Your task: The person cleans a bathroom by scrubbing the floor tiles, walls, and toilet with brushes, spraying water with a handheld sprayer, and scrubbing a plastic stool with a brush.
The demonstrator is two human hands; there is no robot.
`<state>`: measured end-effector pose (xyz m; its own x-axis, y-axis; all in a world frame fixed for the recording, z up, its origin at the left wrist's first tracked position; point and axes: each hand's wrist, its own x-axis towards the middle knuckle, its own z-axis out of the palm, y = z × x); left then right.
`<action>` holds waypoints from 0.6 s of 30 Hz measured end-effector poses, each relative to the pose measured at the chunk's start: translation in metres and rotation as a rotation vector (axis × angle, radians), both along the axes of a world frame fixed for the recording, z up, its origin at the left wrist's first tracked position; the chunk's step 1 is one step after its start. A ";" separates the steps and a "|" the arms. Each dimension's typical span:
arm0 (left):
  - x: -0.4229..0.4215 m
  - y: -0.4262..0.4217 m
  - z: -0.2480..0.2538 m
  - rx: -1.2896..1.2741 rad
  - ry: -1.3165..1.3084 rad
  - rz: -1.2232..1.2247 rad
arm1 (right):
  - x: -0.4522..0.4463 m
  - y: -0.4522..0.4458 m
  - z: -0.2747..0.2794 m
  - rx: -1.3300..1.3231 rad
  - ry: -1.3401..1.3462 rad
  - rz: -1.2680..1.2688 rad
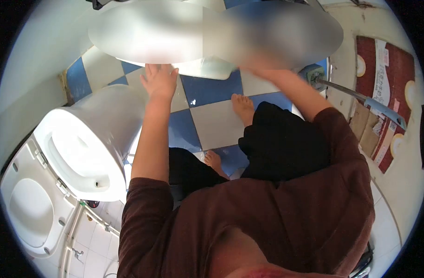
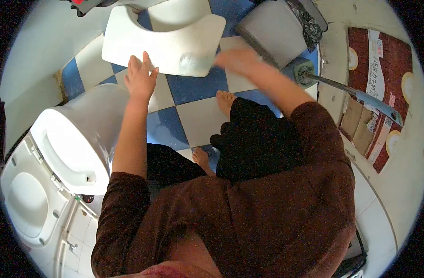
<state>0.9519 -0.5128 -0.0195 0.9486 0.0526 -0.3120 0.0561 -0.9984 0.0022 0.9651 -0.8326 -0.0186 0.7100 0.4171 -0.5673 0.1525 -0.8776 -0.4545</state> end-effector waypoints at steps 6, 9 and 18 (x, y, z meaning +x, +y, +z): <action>0.000 -0.009 0.014 0.003 0.090 0.041 | 0.024 -0.031 -0.016 -0.156 -0.081 -0.189; 0.003 -0.009 0.014 0.007 0.085 0.036 | 0.023 -0.026 0.012 -0.027 -0.012 -0.200; 0.003 -0.018 0.022 0.011 0.099 0.056 | 0.052 -0.047 -0.004 -0.107 -0.197 -0.231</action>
<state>0.9551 -0.5305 0.0023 0.9085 0.1090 -0.4034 0.1114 -0.9936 -0.0175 1.0168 -0.8795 -0.0229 0.8796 0.1773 -0.4415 0.0195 -0.9406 -0.3389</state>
